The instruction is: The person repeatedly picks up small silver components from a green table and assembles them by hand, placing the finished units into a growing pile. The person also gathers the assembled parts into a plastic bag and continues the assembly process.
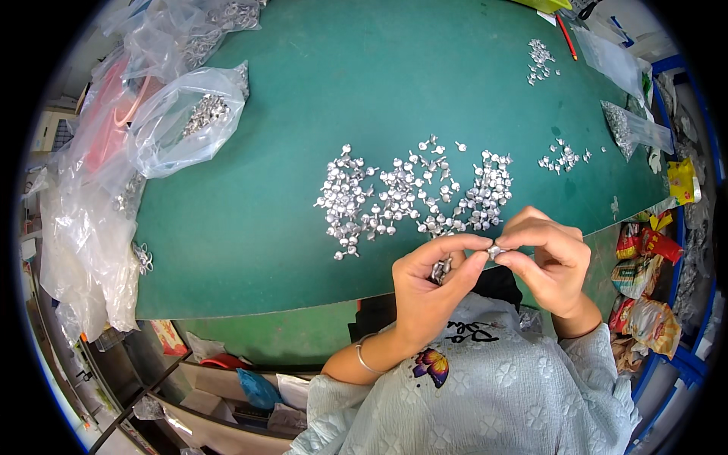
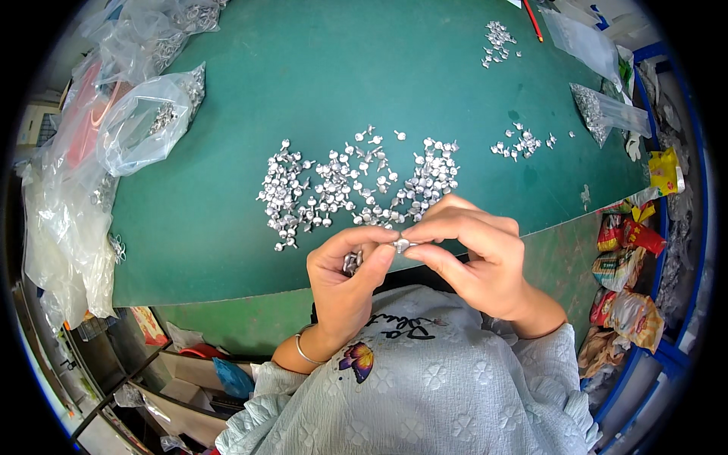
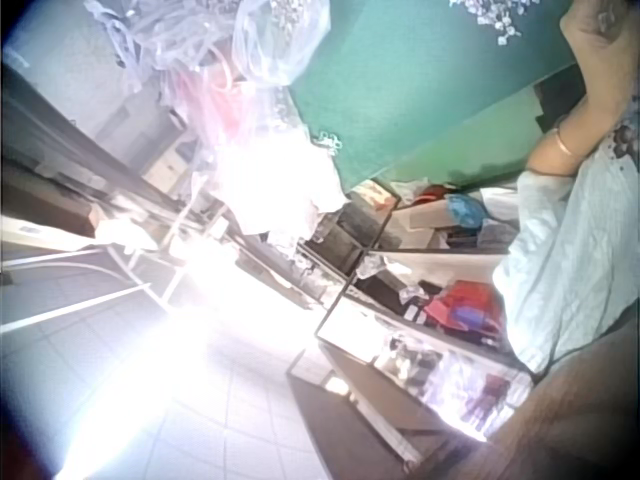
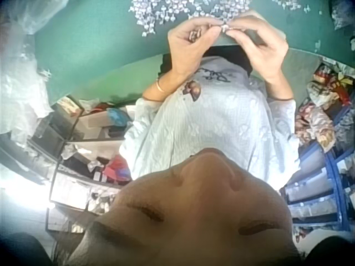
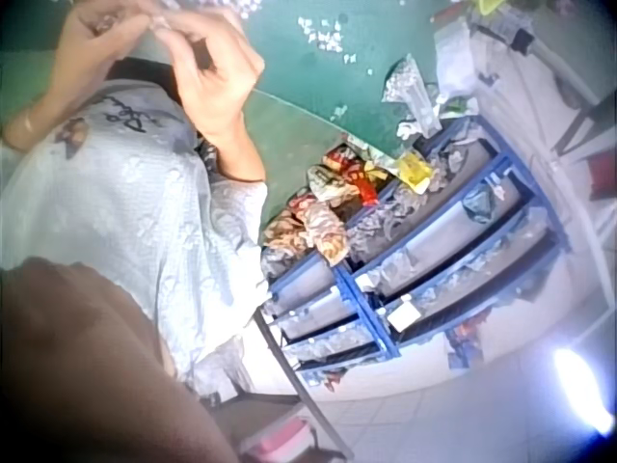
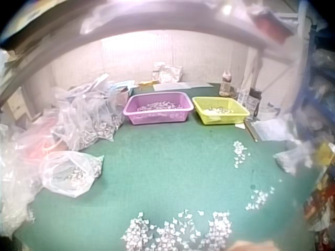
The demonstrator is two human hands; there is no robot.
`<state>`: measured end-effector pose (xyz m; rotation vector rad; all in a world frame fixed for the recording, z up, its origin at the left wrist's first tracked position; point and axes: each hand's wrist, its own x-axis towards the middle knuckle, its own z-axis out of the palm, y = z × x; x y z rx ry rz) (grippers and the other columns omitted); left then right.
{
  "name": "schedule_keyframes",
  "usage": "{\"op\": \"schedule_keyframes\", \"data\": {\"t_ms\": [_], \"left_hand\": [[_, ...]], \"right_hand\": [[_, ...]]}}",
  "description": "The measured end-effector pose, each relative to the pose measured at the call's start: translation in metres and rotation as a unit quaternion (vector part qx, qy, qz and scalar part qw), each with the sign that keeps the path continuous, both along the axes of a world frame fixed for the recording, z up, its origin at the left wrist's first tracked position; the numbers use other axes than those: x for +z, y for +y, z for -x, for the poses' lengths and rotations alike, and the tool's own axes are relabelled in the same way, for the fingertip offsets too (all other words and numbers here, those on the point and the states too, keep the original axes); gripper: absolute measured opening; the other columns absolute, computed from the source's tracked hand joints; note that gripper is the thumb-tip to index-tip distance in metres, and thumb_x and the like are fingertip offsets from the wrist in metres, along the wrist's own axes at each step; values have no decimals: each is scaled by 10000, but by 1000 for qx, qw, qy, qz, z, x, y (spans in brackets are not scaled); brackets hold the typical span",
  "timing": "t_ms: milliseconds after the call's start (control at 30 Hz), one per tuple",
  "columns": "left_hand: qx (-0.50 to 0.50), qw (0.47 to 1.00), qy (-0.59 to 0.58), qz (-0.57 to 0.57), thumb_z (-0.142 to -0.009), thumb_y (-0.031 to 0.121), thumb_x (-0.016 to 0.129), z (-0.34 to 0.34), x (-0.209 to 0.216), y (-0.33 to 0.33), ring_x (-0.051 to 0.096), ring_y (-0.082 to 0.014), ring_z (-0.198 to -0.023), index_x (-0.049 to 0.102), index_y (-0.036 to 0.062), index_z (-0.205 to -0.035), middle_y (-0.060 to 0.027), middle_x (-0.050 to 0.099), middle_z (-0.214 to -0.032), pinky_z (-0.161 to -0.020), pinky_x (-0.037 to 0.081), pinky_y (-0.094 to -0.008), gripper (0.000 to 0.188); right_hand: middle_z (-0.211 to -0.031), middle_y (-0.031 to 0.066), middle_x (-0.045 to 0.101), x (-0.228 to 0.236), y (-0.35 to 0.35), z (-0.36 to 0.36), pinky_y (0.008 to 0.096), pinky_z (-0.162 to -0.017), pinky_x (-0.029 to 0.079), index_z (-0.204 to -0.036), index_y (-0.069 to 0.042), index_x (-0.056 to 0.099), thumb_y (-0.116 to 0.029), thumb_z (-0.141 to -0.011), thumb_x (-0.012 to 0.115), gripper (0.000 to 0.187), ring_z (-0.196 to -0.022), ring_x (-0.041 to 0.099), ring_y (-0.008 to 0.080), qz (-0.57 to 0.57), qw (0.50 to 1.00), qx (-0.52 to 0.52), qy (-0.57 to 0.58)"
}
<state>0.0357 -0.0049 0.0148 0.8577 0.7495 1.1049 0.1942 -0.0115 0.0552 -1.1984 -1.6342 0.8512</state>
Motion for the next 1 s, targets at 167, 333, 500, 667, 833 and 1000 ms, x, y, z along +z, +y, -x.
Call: {"op": "schedule_keyframes", "data": {"t_ms": [167, 333, 500, 667, 833, 1000], "left_hand": [[-1, 1000, 2, -20, -793, -27, 628, 1, -3, -1, 341, -6, -548, 654, -10, -962, 60, 439, -610, -485, 272, -177, 172], [7, 993, 63, -98, -739, -61, 660, 4, 1, 0, 320, -23, -498, 662, 6, -973, 40, 430, -581, -450, 254, -192, 243], [20, 947, 200, -251, -690, -49, 710, 10, 3, 5, 327, -52, -457, 673, 32, -975, 8, 420, -547, -413, 238, -205, 298], [21, 955, 187, -229, -679, -61, 703, 14, 4, 8, 335, -49, -475, 683, 8, -915, 11, 440, -546, -431, 221, -209, 246], [11, 980, 110, -165, -698, -64, 690, 10, -1, 6, 338, -36, -493, 677, -2, -920, 18, 455, -559, -444, 235, -200, 231], [5, 992, 60, -107, -723, -43, 688, 9, -3, 1, 333, -21, -498, 673, 2, -941, 26, 474, -581, -446, 242, -188, 224]], "right_hand": [[-770, 117, 634, -2, -3, 2, 262, -596, 452, -855, 52, 630, 66, -715, 676, 148, -671, 578, 177, 46, 997, -2, 64], [-755, 111, 627, 0, -3, 2, 259, -597, 451, -873, 50, 626, 64, -715, 677, 166, -674, 577, 168, -9, 1000, 0, 4], [-763, 110, 625, 3, -3, 2, 258, -598, 452, -907, 46, 616, 52, -725, 674, 191, -672, 579, 175, 0, 1000, 7, -11], [-803, 108, 631, 5, -4, 2, 267, -598, 441, -924, 41, 608, 34, -739, 669, 195, -699, 571, 171, 25, 999, 30, 9], [-839, 107, 640, 2, -6, 5, 269, -599, 431, -917, 35, 613, 40, -737, 666, 188, -717, 563, 171, 30, 999, 20, 29], [-820, 101, 643, 1, -7, 7, 260, -591, 425, -886, 34, 626, 50, -729, 667, 163, -714, 565, 168, 38, 998, 15, 50]]}}
